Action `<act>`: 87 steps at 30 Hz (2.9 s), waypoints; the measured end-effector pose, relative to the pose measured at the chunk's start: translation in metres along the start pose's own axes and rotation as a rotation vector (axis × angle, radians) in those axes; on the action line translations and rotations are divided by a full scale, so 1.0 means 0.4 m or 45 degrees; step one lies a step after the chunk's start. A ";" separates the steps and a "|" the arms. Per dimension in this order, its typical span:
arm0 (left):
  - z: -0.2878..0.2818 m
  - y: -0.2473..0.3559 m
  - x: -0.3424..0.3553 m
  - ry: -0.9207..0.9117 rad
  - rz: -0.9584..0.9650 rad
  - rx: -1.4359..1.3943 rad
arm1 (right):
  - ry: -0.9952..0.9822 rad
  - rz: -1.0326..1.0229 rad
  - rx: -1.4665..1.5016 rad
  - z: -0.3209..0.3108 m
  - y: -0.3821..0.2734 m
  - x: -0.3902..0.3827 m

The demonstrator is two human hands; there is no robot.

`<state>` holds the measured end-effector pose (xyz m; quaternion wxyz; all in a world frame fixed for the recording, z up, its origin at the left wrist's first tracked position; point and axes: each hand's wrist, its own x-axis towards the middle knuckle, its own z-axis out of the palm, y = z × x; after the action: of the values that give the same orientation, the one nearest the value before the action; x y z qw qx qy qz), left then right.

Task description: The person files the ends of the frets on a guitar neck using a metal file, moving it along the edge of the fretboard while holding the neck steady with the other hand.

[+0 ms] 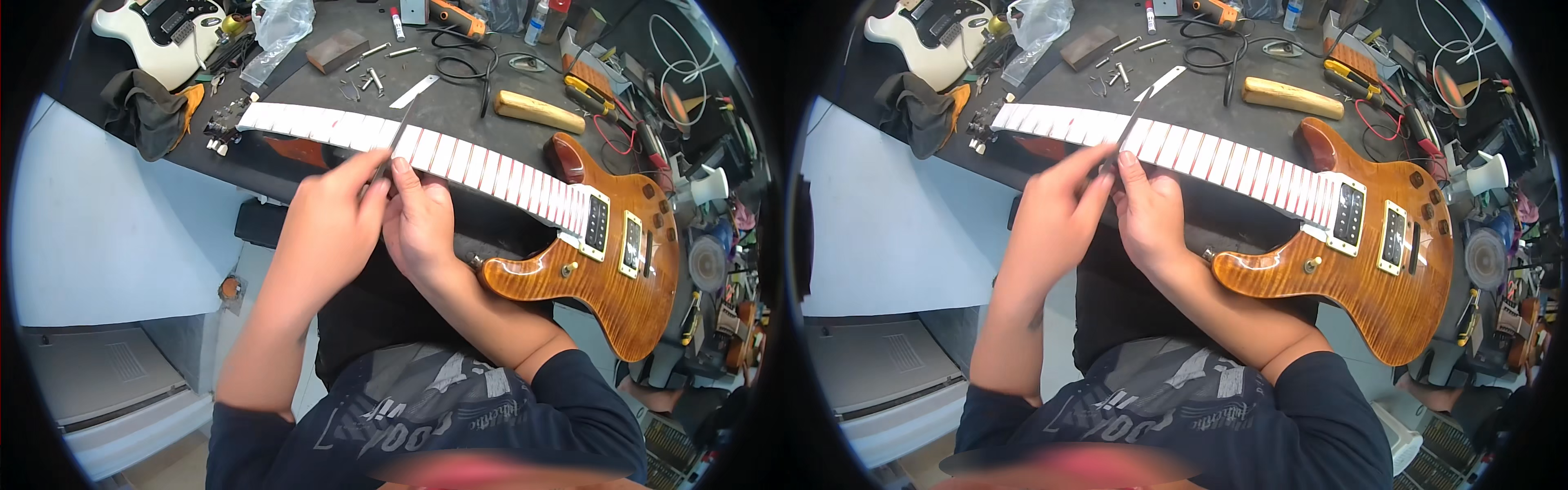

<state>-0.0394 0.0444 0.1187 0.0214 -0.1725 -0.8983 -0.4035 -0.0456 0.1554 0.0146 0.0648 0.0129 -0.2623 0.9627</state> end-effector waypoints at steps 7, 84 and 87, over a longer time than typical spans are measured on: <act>-0.030 0.003 -0.143 -0.056 -0.083 -0.067 | -0.013 0.008 -0.037 -0.035 -0.006 -0.003; 0.062 0.074 0.004 0.014 0.099 0.423 | -0.269 -0.120 0.442 -0.025 0.000 -0.024; 0.069 0.083 0.011 -0.027 0.008 0.371 | -0.297 -0.146 0.397 -0.045 -0.009 -0.019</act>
<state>-0.0301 0.0862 0.1247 0.0380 -0.1746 -0.9470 -0.2668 -0.0373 0.1668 0.0004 0.0858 0.1492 -0.1147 0.9784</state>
